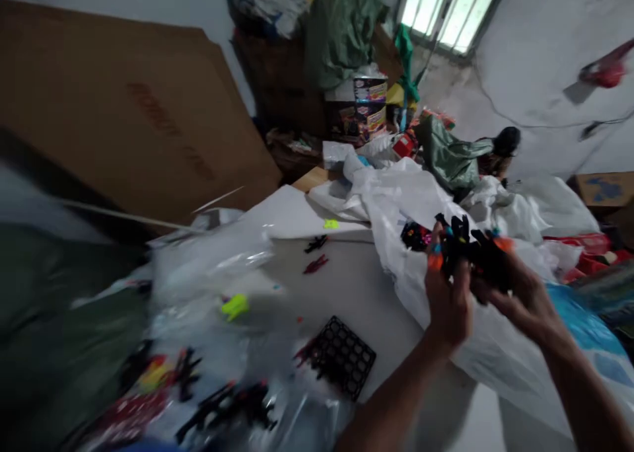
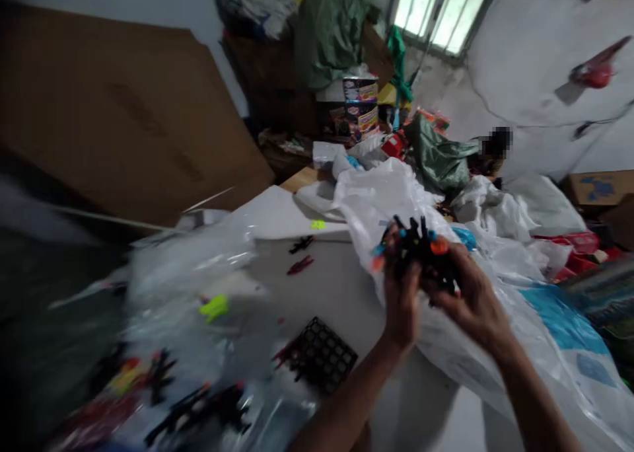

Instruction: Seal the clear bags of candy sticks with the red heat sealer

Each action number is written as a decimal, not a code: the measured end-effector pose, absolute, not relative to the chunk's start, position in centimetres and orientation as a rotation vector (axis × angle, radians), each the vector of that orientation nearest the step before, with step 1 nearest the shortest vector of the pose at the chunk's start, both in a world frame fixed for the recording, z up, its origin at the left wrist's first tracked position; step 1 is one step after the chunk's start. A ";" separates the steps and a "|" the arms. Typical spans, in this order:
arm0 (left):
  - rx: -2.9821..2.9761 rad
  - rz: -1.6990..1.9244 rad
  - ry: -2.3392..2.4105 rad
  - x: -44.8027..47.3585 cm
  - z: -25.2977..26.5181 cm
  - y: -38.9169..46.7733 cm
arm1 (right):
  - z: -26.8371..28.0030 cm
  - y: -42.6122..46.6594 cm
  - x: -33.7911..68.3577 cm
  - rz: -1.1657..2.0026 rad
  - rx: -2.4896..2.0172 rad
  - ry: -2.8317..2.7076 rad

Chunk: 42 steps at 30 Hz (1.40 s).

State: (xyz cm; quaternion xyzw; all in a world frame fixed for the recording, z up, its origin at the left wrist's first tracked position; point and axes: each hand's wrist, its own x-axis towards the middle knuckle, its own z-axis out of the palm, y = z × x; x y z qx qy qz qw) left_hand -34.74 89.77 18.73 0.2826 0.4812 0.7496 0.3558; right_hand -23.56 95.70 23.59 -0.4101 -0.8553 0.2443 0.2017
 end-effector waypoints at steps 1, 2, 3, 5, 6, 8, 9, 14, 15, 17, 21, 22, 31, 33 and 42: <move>0.677 1.901 1.222 -34.8 18.6 90.4 | 23.2 97.0 -23.9 0.683 -1.216 -2.431; 0.655 1.848 1.212 -34.8 18.4 90.7 | 22.8 97.8 -24.3 0.611 -1.303 -2.459; 0.669 1.792 1.212 -34.9 18.1 90.6 | 22.3 97.8 -24.8 0.478 -1.384 -2.428; 0.752 1.767 1.220 -35.0 17.3 89.3 | 21.3 95.8 -25.9 0.213 -1.406 -2.242; 0.798 1.817 1.228 -35.2 16.6 88.1 | 20.6 94.1 -26.8 0.205 -1.317 -2.195; 0.822 2.002 1.329 -36.7 14.4 85.2 | 18.2 90.8 -29.6 0.401 -1.055 -2.236; 0.779 2.089 1.466 -38.1 12.6 83.5 | 16.4 89.6 -31.9 0.544 -0.919 -2.308; 0.084 1.559 2.606 -47.5 -1.6 71.7 | 1.5 92.2 -49.1 0.894 -0.642 -2.803; -0.064 1.300 2.770 -48.7 -4.3 69.0 | -1.7 93.7 -52.3 0.774 -0.693 -2.896; -0.267 0.822 2.949 -49.4 -8.2 64.3 | -7.2 96.7 -57.2 0.515 -0.656 -3.084; -0.266 0.313 2.940 -48.5 -11.0 60.3 | -13.0 100.9 -60.2 0.040 -0.389 -3.256; -0.217 0.256 2.919 -48.5 -11.1 60.2 | -13.5 101.4 -60.1 -0.029 -0.328 -3.267; -0.050 0.071 2.906 -50.8 -10.8 61.5 | -10.1 91.6 -59.2 0.769 -0.604 -2.913; -0.013 0.085 2.938 -50.6 -10.8 61.4 | -9.0 84.5 -60.6 1.012 -0.026 -2.946; 0.145 0.568 3.130 -49.6 -9.6 61.6 | -9.8 68.9 -64.6 0.270 1.233 -3.068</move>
